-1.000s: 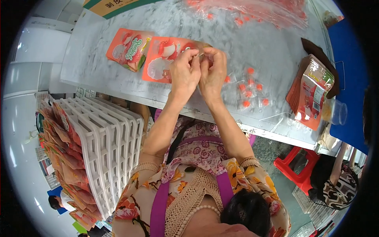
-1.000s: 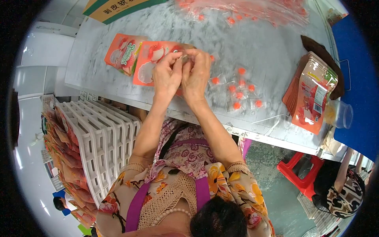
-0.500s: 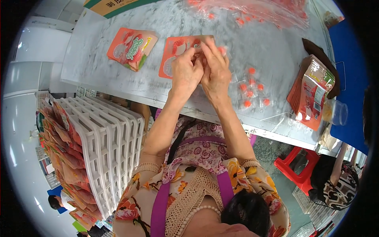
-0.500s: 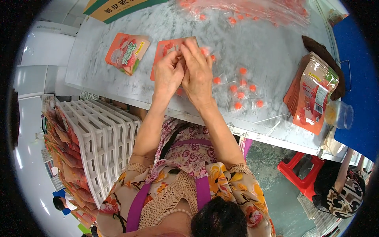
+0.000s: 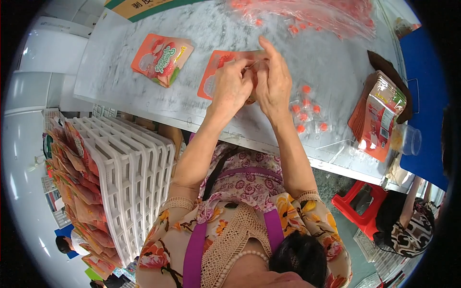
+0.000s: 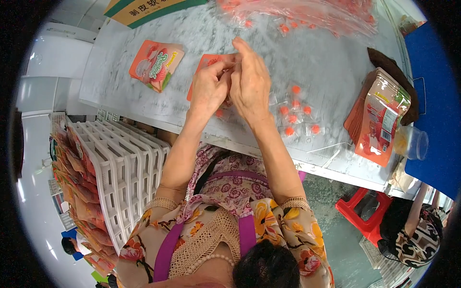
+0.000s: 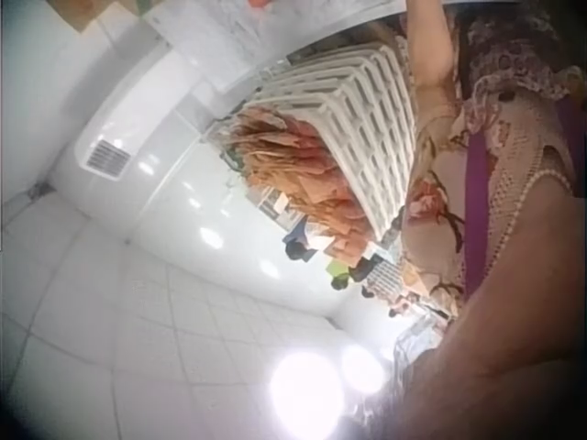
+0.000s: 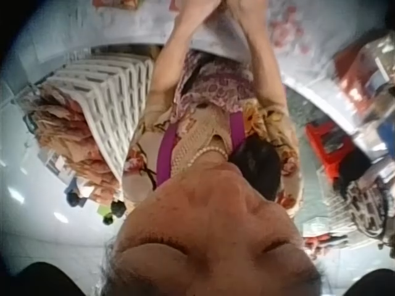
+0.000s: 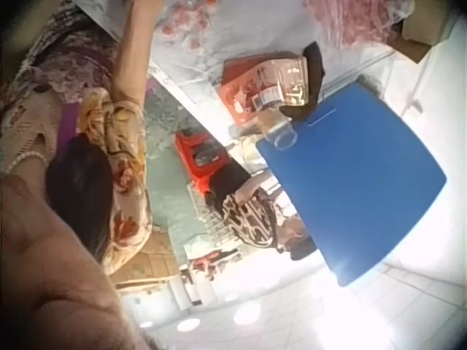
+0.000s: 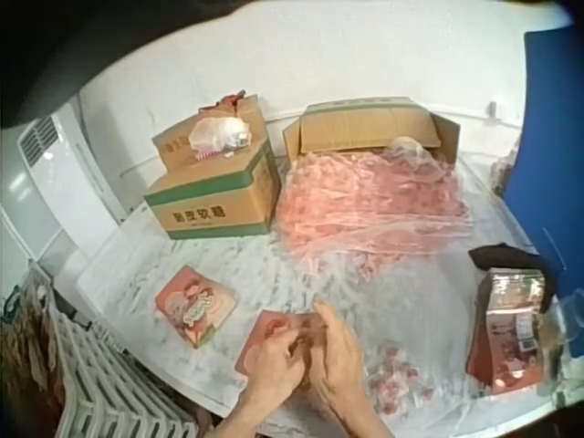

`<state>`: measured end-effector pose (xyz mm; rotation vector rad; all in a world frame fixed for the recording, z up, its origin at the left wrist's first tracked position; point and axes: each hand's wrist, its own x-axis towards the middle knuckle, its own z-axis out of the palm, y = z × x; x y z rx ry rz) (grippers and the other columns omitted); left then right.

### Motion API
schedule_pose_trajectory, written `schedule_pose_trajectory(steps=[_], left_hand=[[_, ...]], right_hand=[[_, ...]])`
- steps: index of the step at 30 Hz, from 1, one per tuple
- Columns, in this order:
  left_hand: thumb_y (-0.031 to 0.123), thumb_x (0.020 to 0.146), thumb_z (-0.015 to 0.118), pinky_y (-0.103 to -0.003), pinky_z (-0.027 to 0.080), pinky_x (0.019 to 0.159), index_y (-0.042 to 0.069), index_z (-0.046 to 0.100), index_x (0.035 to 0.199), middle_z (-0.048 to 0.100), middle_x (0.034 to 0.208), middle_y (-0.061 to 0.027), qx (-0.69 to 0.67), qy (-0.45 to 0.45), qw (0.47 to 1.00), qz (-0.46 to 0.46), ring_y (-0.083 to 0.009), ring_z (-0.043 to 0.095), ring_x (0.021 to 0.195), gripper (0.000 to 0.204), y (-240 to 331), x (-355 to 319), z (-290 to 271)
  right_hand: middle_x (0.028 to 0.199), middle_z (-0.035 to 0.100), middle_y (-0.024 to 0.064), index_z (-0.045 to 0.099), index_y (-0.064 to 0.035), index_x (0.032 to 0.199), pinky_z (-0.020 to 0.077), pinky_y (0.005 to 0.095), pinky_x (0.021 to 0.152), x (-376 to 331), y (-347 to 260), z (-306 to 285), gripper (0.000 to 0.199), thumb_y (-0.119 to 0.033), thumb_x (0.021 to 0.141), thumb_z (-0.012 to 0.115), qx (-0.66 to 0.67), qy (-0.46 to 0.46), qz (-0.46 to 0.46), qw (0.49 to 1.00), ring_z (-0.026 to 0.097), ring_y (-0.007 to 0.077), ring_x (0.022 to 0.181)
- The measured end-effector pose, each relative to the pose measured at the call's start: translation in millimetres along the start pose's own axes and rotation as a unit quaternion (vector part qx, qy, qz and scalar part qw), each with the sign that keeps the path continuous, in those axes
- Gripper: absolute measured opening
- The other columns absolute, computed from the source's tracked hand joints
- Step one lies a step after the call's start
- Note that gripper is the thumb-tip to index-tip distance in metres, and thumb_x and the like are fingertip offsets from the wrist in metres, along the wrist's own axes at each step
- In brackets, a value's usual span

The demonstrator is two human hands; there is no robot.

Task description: Manual packaging of small individual candies into larger product bags and organizing them into storage trays.

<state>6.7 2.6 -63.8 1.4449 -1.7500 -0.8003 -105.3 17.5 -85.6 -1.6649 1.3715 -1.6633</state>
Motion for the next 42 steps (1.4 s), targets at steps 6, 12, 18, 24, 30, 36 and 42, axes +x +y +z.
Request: schedule_pose_trajectory(steps=[6, 12, 18, 24, 30, 36, 42], left_hand=[[0.010, 0.086, 0.057, -0.038, 0.050, 0.064, -0.001, 0.068, 0.100, 0.068, 0.081, -0.0210, 0.004, -0.029, 1.000, 0.002, -0.0312, 0.067, 0.070, 0.021, 10, -4, -1], [0.012, 0.087, 0.057, -0.030, 0.050, 0.061, -0.001, 0.069, 0.098, 0.068, 0.073, -0.0149, -0.020, 0.007, 0.999, -0.039, -0.0148, 0.065, 0.064, 0.021, 13, 15, -29], [0.011, 0.087, 0.058, -0.027, 0.047, 0.056, -0.002, 0.069, 0.100, 0.069, 0.071, -0.0082, -0.096, 0.034, 0.995, 0.021, -0.0098, 0.060, 0.059, 0.022, 24, 30, -68], [0.010, 0.086, 0.057, -0.027, 0.043, 0.050, 0.002, 0.070, 0.101, 0.064, 0.062, -0.0039, 0.021, 0.013, 0.998, 0.050, -0.0061, 0.054, 0.051, 0.021, 34, 39, -79], [0.011, 0.085, 0.056, -0.028, 0.045, 0.051, 0.002, 0.070, 0.105, 0.063, 0.060, -0.0052, -0.006, -0.038, 0.999, 0.026, -0.0077, 0.057, 0.052, 0.026, 38, 42, -75], [0.010, 0.087, 0.058, -0.025, 0.044, 0.049, 0.001, 0.070, 0.106, 0.063, 0.064, -0.0027, 0.010, -0.051, 0.998, 0.025, -0.0071, 0.057, 0.054, 0.024, 39, 45, -66], [0.014, 0.087, 0.061, -0.024, 0.045, 0.053, 0.001, 0.070, 0.106, 0.067, 0.066, -0.0032, 0.041, -0.047, 0.993, 0.099, -0.0058, 0.057, 0.056, 0.025, 38, 48, -82]], right_hand=[[0.147, 0.038, 0.0221, 0.051, -0.0045, 0.132, 0.0314, 0.0413, 0.107, 16, -4, 1, 0.046, -0.027, 0.092, 0.049, -0.155, 0.022, 0.037, 0.987, 0.035, 0.0389, 0.134], [0.151, 0.033, 0.0191, 0.050, -0.0061, 0.135, 0.0299, 0.0412, 0.110, 29, -16, -23, 0.055, -0.042, 0.093, 0.050, 0.136, 0.022, 0.118, 0.983, 0.031, 0.0347, 0.139], [0.147, 0.040, 0.0182, 0.050, -0.0045, 0.136, 0.0248, 0.0491, 0.112, -42, 64, -5, 0.066, -0.049, 0.088, 0.059, -0.269, -0.065, 0.088, 0.957, 0.036, 0.0370, 0.136], [0.140, 0.046, 0.0166, 0.054, -0.0072, 0.131, 0.0248, 0.0601, 0.107, -68, 29, 26, 0.077, -0.061, 0.077, 0.065, -0.298, -0.135, -0.024, 0.945, 0.040, 0.0394, 0.129], [0.124, 0.055, 0.0095, 0.059, -0.0075, 0.120, 0.0450, 0.0442, 0.091, -82, 44, 31, 0.058, -0.030, 0.070, 0.076, -0.232, -0.227, -0.082, 0.942, 0.053, 0.0307, 0.106], [0.107, 0.059, 0.0064, 0.061, -0.0111, 0.107, 0.0523, 0.0392, 0.074, -62, 31, 40, 0.039, -0.022, 0.073, 0.074, -0.240, -0.174, -0.082, 0.952, 0.057, 0.0270, 0.093], [0.094, 0.061, 0.0065, 0.062, -0.0106, 0.103, 0.0534, 0.0395, 0.061, -61, 55, 32, 0.028, -0.017, 0.077, 0.071, -0.227, -0.188, -0.051, 0.954, 0.061, 0.0254, 0.076]])
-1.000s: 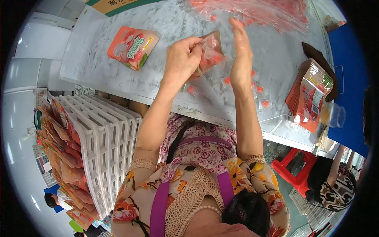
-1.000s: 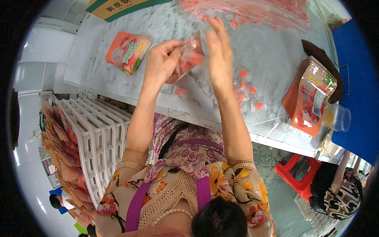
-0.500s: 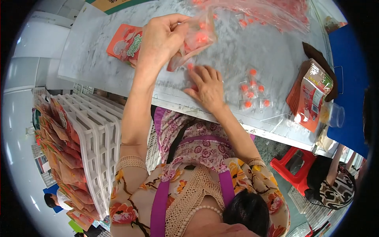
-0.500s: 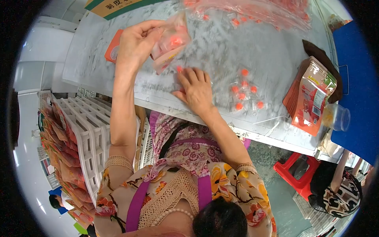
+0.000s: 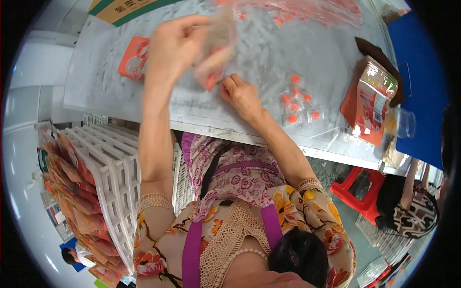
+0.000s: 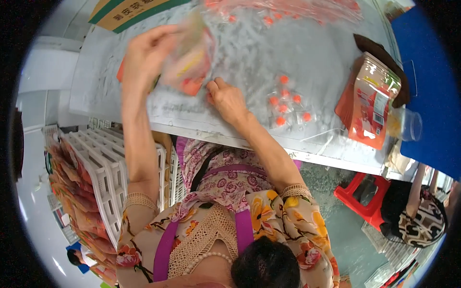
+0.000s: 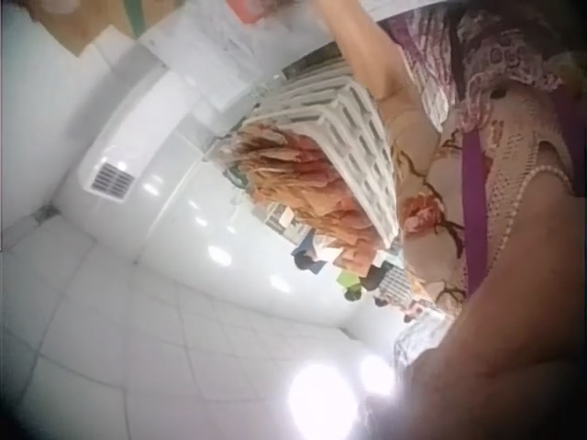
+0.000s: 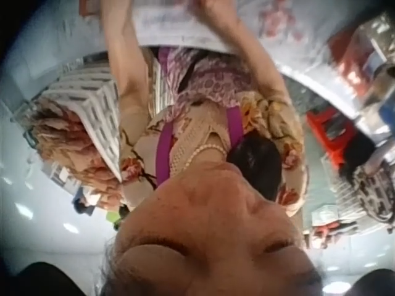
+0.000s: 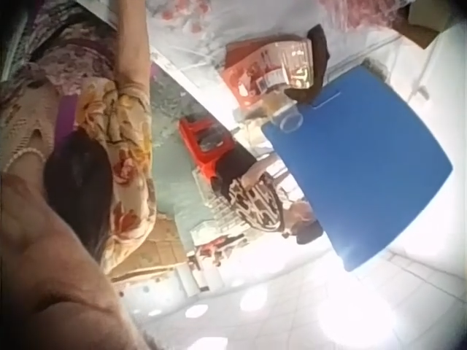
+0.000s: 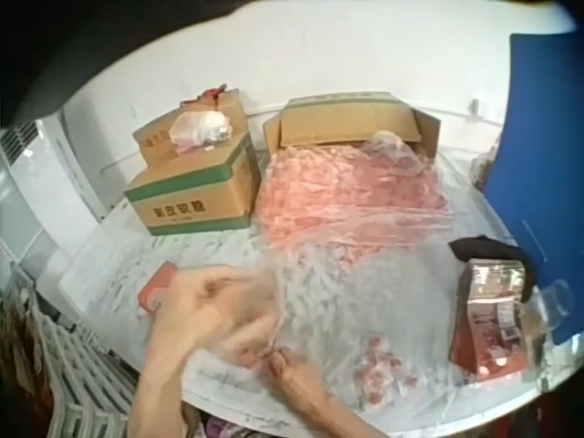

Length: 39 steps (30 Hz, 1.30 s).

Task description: Manual packaging of small individual candies into larger product bags and organizing them into storage trays.

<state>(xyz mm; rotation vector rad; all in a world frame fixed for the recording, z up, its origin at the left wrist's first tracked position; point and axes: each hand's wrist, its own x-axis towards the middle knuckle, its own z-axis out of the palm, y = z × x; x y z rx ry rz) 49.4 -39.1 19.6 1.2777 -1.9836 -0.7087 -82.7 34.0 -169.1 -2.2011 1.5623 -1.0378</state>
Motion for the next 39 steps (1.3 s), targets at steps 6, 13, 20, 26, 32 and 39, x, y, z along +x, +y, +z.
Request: schedule_pose_trajectory(steps=[6, 13, 20, 26, 32, 39], left_hand=[[0.007, 0.089, 0.060, -0.019, 0.041, 0.059, -0.003, 0.069, 0.106, 0.068, 0.078, 0.0007, -0.098, 0.057, 0.992, -0.056, -0.0028, 0.055, 0.068, 0.022, -8, -18, -3], [0.006, 0.089, 0.061, -0.018, 0.039, 0.058, -0.005, 0.068, 0.107, 0.066, 0.078, 0.0013, -0.137, 0.070, 0.987, -0.045, -0.0012, 0.051, 0.067, 0.022, -12, -22, 5], [0.006, 0.089, 0.061, -0.018, 0.036, 0.056, -0.004, 0.068, 0.108, 0.064, 0.076, 0.0038, -0.171, 0.067, 0.982, -0.034, -0.0003, 0.050, 0.065, 0.022, -8, -22, 11], [0.008, 0.088, 0.063, -0.019, 0.038, 0.054, -0.003, 0.068, 0.108, 0.063, 0.072, 0.0033, -0.152, 0.054, 0.985, -0.055, -0.0008, 0.050, 0.062, 0.023, -2, -24, 18], [0.009, 0.087, 0.064, -0.021, 0.040, 0.049, 0.000, 0.069, 0.109, 0.063, 0.065, 0.0018, -0.144, 0.005, 0.988, -0.054, -0.0019, 0.049, 0.055, 0.024, 12, -29, 41], [0.010, 0.088, 0.059, -0.027, 0.047, 0.054, -0.001, 0.069, 0.106, 0.067, 0.066, -0.0087, -0.092, -0.008, 0.994, -0.052, -0.0085, 0.059, 0.057, 0.024, 28, -20, 74]], right_hand=[[0.089, 0.066, 0.0087, 0.065, -0.0067, 0.097, 0.0538, 0.0325, 0.065, -31, 14, -96, 0.025, -0.003, 0.073, 0.075, 0.088, 0.182, 0.140, 0.969, 0.065, 0.0228, 0.076], [0.132, 0.054, 0.0129, 0.064, -0.0150, 0.116, 0.0407, 0.0501, 0.098, -75, 29, -125, 0.050, -0.037, 0.073, 0.078, -0.216, 0.077, 0.076, 0.970, 0.051, 0.0353, 0.116], [0.131, 0.053, 0.0091, 0.064, -0.0181, 0.117, 0.0398, 0.0479, 0.099, -61, 42, -113, 0.059, -0.047, 0.068, 0.076, -0.197, 0.026, 0.027, 0.980, 0.050, 0.0335, 0.116], [0.098, 0.064, 0.0033, 0.067, -0.0146, 0.101, 0.0532, 0.0323, 0.068, -69, 55, -101, 0.033, -0.020, 0.071, 0.078, -0.140, 0.023, 0.029, 0.989, 0.063, 0.0226, 0.088], [0.077, 0.059, 0.0010, 0.066, -0.0086, 0.095, 0.0491, 0.0282, 0.054, -40, 54, -113, 0.015, -0.014, 0.082, 0.071, 0.084, 0.223, 0.178, 0.955, 0.058, 0.0164, 0.061], [0.068, 0.051, -0.0036, 0.061, -0.0087, 0.094, 0.0357, 0.0233, 0.048, 62, -38, -176, 0.019, -0.027, 0.094, 0.060, 0.649, 0.395, 0.247, 0.601, 0.042, 0.0070, 0.053]])
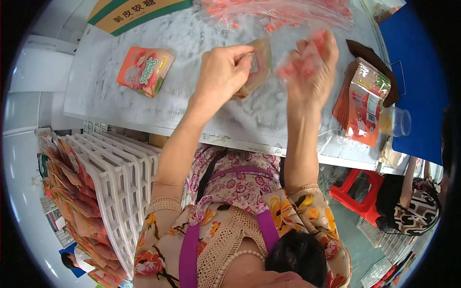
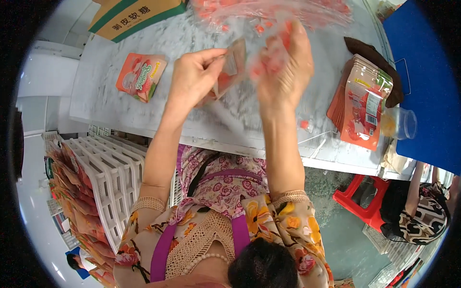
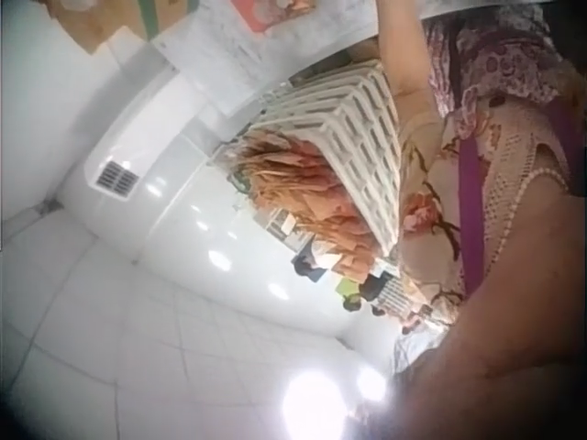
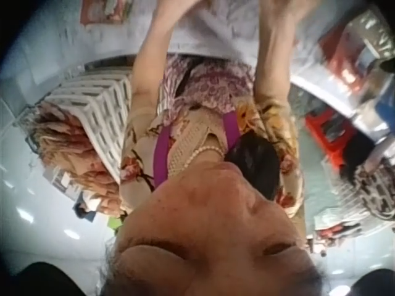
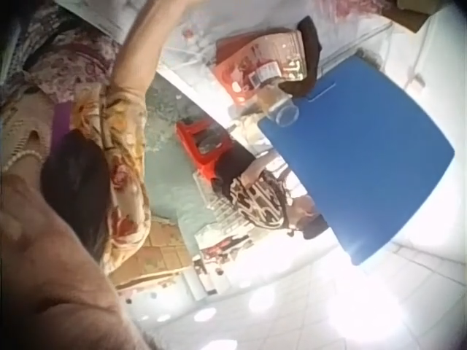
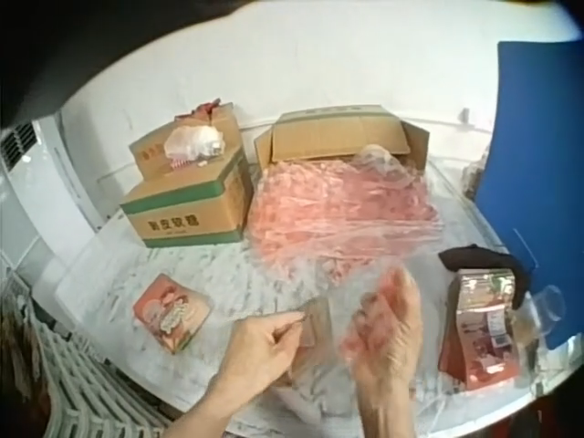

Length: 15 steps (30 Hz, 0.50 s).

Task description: Manual packaging of small individual candies into larger product bags and organizing them into storage trays.

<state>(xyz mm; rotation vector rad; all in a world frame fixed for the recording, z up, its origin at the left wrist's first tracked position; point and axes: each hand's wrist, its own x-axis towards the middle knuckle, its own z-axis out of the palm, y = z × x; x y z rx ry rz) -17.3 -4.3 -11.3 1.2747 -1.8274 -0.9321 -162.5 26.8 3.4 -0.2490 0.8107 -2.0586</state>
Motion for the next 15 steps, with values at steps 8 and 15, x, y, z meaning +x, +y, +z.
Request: schedule_pose_trajectory(steps=[8, 15], left_hand=[[0.010, 0.088, 0.055, -0.032, 0.051, 0.058, 0.001, 0.071, 0.104, 0.069, 0.069, -0.0158, -0.036, 0.014, 0.998, -0.053, -0.0146, 0.064, 0.057, 0.025, 6, 9, 9], [0.010, 0.088, 0.054, -0.031, 0.051, 0.060, 0.000, 0.071, 0.104, 0.068, 0.068, -0.0141, -0.021, 0.024, 0.999, -0.038, -0.0135, 0.065, 0.061, 0.025, 5, 7, 8]], right_hand=[[0.080, 0.057, -0.0025, 0.062, -0.0038, 0.097, 0.0439, 0.0233, 0.061, -4, 40, -3, 0.017, -0.021, 0.093, 0.060, -0.167, -0.036, -0.058, 0.984, 0.050, 0.0056, 0.070], [0.106, 0.061, 0.0041, 0.056, -0.0029, 0.115, 0.0459, 0.0233, 0.075, -11, 39, -4, 0.026, -0.007, 0.090, 0.054, -0.270, -0.063, -0.142, 0.950, 0.053, 0.0096, 0.086]])
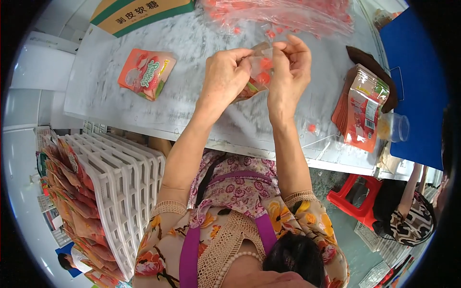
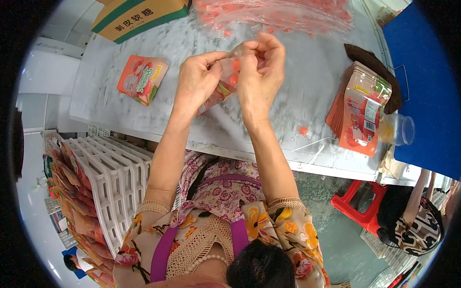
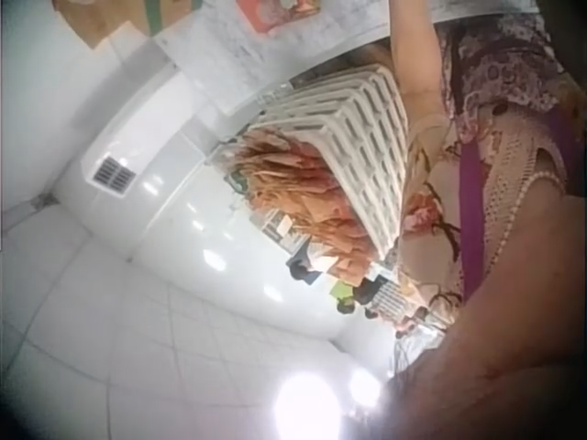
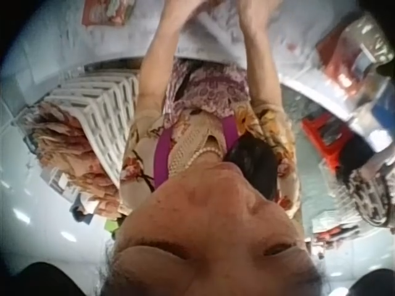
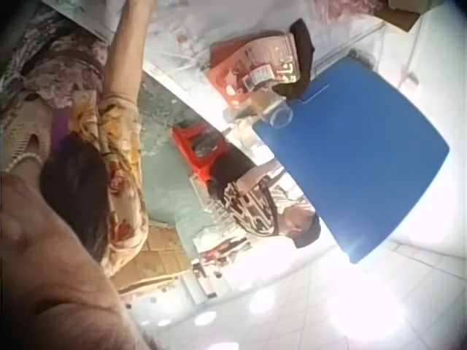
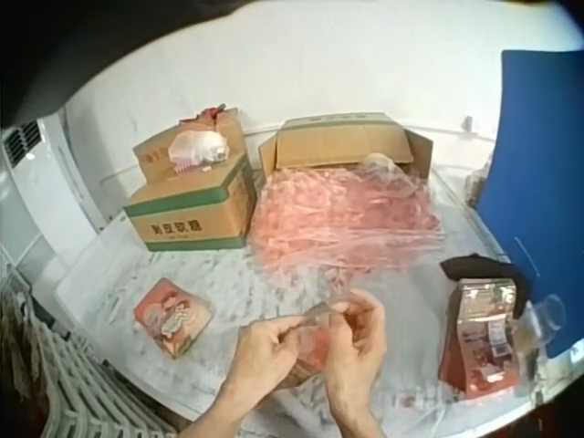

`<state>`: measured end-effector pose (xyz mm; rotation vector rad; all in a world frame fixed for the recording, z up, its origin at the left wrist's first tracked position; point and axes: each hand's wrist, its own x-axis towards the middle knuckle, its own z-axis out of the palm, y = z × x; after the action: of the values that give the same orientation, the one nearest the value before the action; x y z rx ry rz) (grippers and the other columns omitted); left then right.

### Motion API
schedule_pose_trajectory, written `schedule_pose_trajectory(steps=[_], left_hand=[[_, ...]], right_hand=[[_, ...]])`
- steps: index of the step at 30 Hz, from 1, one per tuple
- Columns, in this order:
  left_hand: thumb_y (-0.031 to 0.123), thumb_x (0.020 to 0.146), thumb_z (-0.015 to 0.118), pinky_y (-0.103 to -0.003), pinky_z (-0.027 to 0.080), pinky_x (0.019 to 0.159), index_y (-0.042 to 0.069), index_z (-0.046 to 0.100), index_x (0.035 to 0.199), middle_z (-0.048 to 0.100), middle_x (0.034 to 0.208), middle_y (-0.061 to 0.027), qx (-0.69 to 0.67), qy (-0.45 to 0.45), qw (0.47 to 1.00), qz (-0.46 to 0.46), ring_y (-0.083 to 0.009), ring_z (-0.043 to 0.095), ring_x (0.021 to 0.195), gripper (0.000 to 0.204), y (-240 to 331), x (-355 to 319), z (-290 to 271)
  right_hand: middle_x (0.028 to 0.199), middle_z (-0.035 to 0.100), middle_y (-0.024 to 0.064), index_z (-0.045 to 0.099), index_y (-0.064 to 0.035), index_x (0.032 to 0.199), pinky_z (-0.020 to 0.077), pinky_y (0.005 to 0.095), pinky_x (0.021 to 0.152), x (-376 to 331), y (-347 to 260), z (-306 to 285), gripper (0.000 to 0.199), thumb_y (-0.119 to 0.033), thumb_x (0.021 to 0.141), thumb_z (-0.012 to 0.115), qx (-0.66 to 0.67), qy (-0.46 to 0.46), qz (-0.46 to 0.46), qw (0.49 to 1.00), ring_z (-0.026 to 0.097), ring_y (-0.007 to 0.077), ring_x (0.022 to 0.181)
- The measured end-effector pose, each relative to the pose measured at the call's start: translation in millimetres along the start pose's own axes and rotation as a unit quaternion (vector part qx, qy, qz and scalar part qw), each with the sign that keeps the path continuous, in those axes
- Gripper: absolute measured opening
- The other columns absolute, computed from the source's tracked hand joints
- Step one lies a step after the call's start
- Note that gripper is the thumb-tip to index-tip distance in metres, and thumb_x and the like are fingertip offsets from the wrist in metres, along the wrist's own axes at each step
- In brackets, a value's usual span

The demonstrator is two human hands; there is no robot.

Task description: Manual packaging of small individual candies into larger product bags and organizing them into storage trays.

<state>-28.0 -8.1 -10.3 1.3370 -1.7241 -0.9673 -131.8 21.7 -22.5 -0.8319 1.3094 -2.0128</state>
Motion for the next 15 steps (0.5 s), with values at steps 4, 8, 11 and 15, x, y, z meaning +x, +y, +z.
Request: schedule_pose_trajectory(steps=[4, 8, 11, 15], left_hand=[[0.009, 0.088, 0.053, -0.034, 0.052, 0.057, -0.002, 0.070, 0.102, 0.068, 0.067, -0.0158, -0.015, -0.013, 1.000, -0.009, -0.0166, 0.065, 0.058, 0.025, 7, -2, -3], [0.009, 0.088, 0.052, -0.033, 0.053, 0.052, -0.003, 0.069, 0.104, 0.068, 0.068, -0.0154, -0.049, -0.029, 0.998, 0.011, -0.0180, 0.065, 0.053, 0.026, -1, 0, 1], [0.008, 0.090, 0.052, -0.028, 0.053, 0.050, -0.003, 0.069, 0.106, 0.070, 0.071, -0.0126, 0.049, -0.039, 0.997, 0.040, -0.0164, 0.065, 0.052, 0.026, -2, 4, -6], [0.009, 0.091, 0.054, -0.025, 0.050, 0.046, -0.002, 0.069, 0.105, 0.068, 0.070, -0.0069, -0.043, -0.026, 0.998, -0.033, -0.0108, 0.063, 0.053, 0.024, 4, 7, -30]], right_hand=[[0.117, 0.059, 0.0085, 0.051, -0.0026, 0.124, 0.0466, 0.0293, 0.083, 5, 12, -11, 0.038, 0.000, 0.086, 0.052, -0.128, -0.079, -0.109, 0.983, 0.055, 0.0174, 0.096], [0.138, 0.047, 0.0207, 0.045, -0.0021, 0.133, 0.0284, 0.0469, 0.106, 7, 19, -11, 0.045, -0.012, 0.089, 0.048, -0.299, -0.183, -0.221, 0.910, 0.044, 0.0352, 0.125], [0.146, 0.041, 0.0208, 0.042, -0.0015, 0.138, 0.0232, 0.0472, 0.111, 10, 12, -3, 0.050, -0.025, 0.094, 0.045, -0.321, -0.213, -0.203, 0.900, 0.036, 0.0378, 0.135], [0.143, 0.044, 0.0209, 0.044, -0.0027, 0.139, 0.0320, 0.0444, 0.107, 28, 15, -30, 0.052, -0.030, 0.095, 0.048, -0.346, -0.214, -0.147, 0.902, 0.041, 0.0390, 0.131]])
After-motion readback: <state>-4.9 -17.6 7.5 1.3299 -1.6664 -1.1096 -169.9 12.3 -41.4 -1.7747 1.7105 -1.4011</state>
